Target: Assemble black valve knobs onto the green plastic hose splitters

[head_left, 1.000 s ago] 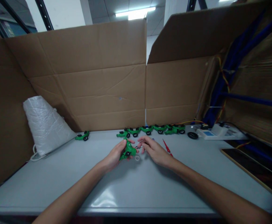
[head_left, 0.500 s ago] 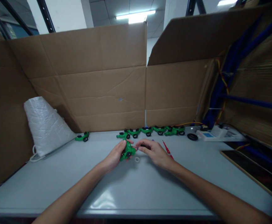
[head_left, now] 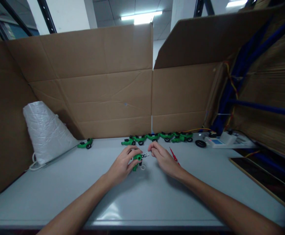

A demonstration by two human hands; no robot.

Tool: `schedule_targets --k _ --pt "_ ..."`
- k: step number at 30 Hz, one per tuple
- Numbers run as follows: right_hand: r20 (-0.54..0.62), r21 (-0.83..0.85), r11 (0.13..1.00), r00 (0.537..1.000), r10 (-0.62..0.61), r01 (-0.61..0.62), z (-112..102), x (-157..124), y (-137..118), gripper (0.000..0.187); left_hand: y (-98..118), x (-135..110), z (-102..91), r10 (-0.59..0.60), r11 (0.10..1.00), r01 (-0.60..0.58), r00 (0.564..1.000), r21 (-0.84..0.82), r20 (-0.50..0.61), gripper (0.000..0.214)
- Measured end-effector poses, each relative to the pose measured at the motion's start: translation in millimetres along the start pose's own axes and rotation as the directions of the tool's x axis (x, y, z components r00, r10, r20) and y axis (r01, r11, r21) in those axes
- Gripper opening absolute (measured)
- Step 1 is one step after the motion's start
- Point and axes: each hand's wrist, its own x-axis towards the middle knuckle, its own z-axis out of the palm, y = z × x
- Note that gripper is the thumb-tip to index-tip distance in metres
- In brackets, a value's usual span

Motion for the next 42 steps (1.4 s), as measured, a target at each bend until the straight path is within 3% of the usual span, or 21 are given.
schedule_targets --k 8,12,19,30,42 --pt "0.009 0.059 0.996 0.998 -0.068 0.067 0.2 1.8 2.9 0.013 1.3 0.2 -0.9 -0.027 0.999 0.028 0.999 0.046 -0.031 0.028" --pt "0.048 0.130 0.984 0.990 -0.132 0.125 3.6 2.5 2.6 0.015 1.0 -0.1 -1.4 -0.005 0.999 0.006 0.999 0.049 -0.032 0.028" --pt "0.031 0.220 0.968 0.991 -0.133 0.123 5.3 3.4 0.9 0.019 2.6 0.6 -2.7 -0.001 0.999 0.003 0.998 0.041 -0.055 0.028" --pt "0.093 0.200 0.980 0.995 -0.027 0.007 5.0 1.2 -7.2 0.034 3.7 0.6 -2.7 -0.013 1.000 0.013 0.999 0.011 -0.029 0.029" --pt "0.124 0.083 0.986 0.980 -0.157 0.147 1.6 -2.1 -13.1 0.037 5.1 0.4 -2.4 0.000 1.000 0.000 1.000 0.006 -0.008 0.031"
